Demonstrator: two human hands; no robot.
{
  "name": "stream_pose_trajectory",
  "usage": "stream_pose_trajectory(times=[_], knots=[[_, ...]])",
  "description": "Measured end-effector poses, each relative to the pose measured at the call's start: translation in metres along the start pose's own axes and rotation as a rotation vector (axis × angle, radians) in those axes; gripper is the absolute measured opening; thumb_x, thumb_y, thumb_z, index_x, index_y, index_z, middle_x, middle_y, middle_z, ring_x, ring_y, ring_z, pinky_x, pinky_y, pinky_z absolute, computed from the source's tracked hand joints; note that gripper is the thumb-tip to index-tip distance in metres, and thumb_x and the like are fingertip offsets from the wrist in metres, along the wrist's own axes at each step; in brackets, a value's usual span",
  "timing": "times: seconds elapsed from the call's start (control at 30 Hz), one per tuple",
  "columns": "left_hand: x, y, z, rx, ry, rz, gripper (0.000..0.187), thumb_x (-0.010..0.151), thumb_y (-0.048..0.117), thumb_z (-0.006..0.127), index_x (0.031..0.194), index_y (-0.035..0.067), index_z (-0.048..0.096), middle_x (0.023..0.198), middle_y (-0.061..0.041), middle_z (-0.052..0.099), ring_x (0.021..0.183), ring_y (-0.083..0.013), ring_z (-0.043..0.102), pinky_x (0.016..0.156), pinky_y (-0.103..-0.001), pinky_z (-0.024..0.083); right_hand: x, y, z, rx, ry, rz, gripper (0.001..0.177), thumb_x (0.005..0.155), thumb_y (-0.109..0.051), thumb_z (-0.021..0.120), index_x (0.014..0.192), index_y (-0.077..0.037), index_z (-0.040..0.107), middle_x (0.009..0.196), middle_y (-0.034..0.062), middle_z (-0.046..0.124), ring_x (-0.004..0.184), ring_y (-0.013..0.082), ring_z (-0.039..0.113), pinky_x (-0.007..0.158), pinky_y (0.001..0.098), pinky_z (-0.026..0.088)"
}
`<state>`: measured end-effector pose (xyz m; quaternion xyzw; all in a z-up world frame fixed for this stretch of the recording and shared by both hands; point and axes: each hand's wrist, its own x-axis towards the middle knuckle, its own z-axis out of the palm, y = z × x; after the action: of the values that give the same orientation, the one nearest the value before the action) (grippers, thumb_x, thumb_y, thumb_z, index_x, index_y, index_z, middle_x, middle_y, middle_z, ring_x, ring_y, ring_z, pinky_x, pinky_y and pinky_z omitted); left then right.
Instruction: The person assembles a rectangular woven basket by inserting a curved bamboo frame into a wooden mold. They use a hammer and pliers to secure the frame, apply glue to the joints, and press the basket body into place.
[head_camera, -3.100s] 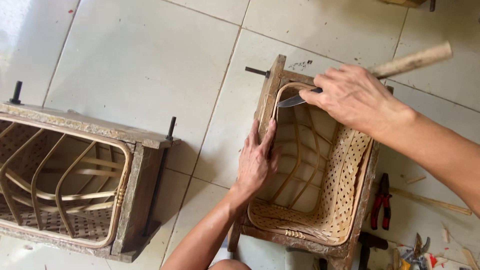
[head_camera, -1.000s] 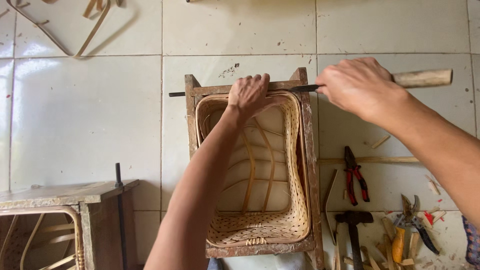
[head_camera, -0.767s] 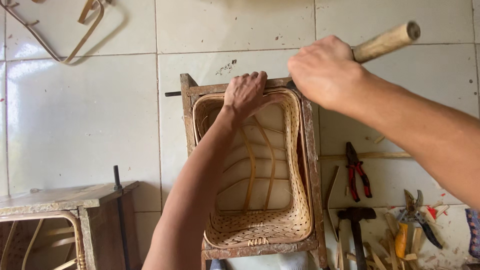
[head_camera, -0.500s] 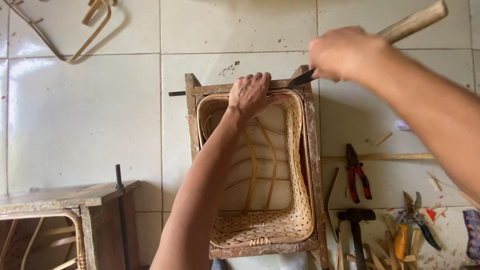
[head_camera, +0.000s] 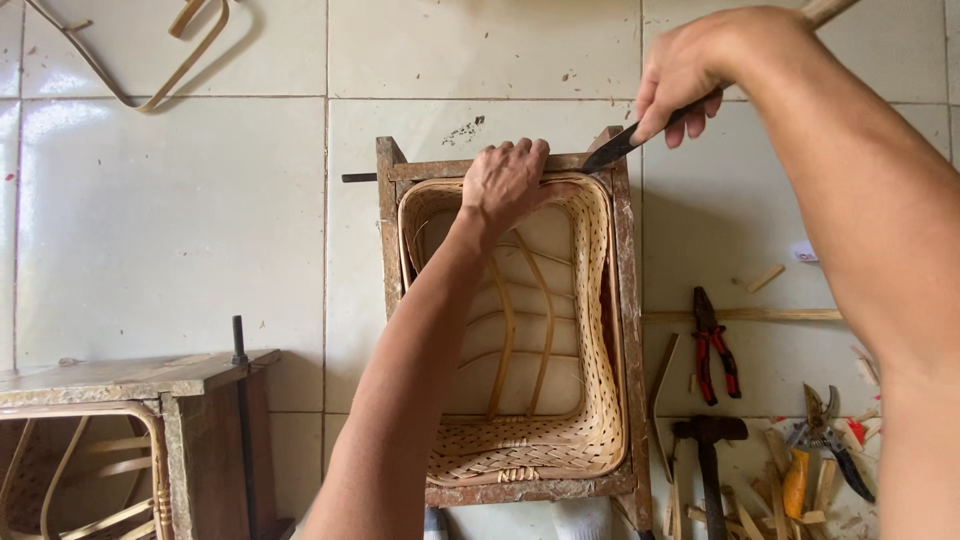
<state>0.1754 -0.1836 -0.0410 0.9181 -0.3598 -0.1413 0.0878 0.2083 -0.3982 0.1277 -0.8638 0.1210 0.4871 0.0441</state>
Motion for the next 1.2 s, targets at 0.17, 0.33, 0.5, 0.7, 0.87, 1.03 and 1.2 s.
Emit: stream_pose_trajectory(times=[0.17, 0.33, 0.5, 0.7, 0.87, 1.03, 1.2], knots=[[-0.002, 0.002, -0.005, 0.01, 0.011, 0.007, 0.086, 0.086, 0.084, 0.045, 0.125, 0.008, 0.057, 0.104, -0.008, 0.067, 0.094, -0.0217, 0.067, 0.082, -0.039, 0.058, 0.014, 0.019, -0.002, 0.165, -0.05, 0.036, 0.031, 0.082, -0.025, 0.086, 0.109, -0.01, 0.083, 0.09, 0.0085, 0.083, 0.073, 0.0169, 0.07, 0.064, 0.0305, 0.051], [-0.003, 0.002, -0.009, 0.045, -0.013, 0.002, 0.088, 0.089, 0.084, 0.04, 0.129, 0.008, 0.055, 0.104, -0.008, 0.067, 0.085, -0.0189, 0.063, 0.072, -0.036, 0.057, -0.016, 0.024, 0.019, 0.153, 0.076, -0.09, 0.032, 0.087, -0.032, 0.078, 0.109, -0.009, 0.083, 0.087, 0.0082, 0.082, 0.071, 0.0169, 0.072, 0.063, 0.0313, 0.055], [0.003, 0.002, -0.001, 0.032, -0.059, -0.011, 0.085, 0.09, 0.081, 0.047, 0.134, 0.008, 0.053, 0.112, -0.009, 0.066, 0.094, -0.0199, 0.061, 0.085, -0.038, 0.054, -0.103, 0.031, 0.119, -0.321, 0.486, -0.064, 0.031, 0.114, -0.032, 0.045, 0.12, -0.013, 0.068, 0.078, 0.0103, 0.074, 0.061, 0.0228, 0.07, 0.057, 0.0355, 0.055], [-0.031, 0.025, 0.036, 0.005, 0.838, 0.152, 0.063, 0.094, 0.06, 0.053, 0.14, 0.016, 0.053, 0.136, -0.007, 0.064, 0.126, -0.0233, 0.062, 0.112, -0.051, 0.048, -0.126, 0.037, 0.172, 0.544, 0.362, -0.066, 0.029, 0.104, -0.027, 0.051, 0.101, -0.002, 0.065, 0.069, 0.0121, 0.073, 0.052, 0.0223, 0.071, 0.049, 0.0358, 0.055], [-0.135, 0.116, 0.043, -1.033, 0.218, -0.284, 0.055, 0.101, 0.046, 0.061, 0.146, 0.013, 0.057, 0.137, -0.018, 0.067, 0.115, -0.0272, 0.067, 0.095, -0.046, 0.057, -0.116, 0.029, 0.153, 0.447, 0.266, -0.054, 0.033, 0.104, -0.032, 0.051, 0.105, -0.003, 0.067, 0.073, 0.0109, 0.074, 0.055, 0.0204, 0.071, 0.056, 0.039, 0.055], [-0.151, 0.165, 0.014, -1.369, 0.122, -0.397, 0.079, 0.092, 0.039, 0.067, 0.153, 0.001, 0.034, 0.151, -0.024, 0.048, 0.135, -0.034, 0.054, 0.108, -0.046, 0.05, -0.124, 0.011, 0.122, 0.142, 0.179, 0.059, 0.035, 0.106, -0.037, 0.049, 0.119, -0.008, 0.066, 0.079, 0.0093, 0.077, 0.059, 0.0211, 0.07, 0.068, 0.0399, 0.057], [-0.156, 0.176, 0.031, -1.481, 0.128, -0.434, 0.084, 0.098, 0.037, 0.066, 0.159, 0.002, 0.021, 0.164, -0.022, 0.029, 0.151, -0.0339, 0.032, 0.122, -0.045, 0.031, -0.096, 0.001, 0.104, -0.257, 0.243, 0.083, 0.029, 0.103, -0.028, 0.061, 0.123, -0.009, 0.069, 0.087, 0.0121, 0.077, 0.072, 0.0235, 0.074, 0.077, 0.043, 0.053]])
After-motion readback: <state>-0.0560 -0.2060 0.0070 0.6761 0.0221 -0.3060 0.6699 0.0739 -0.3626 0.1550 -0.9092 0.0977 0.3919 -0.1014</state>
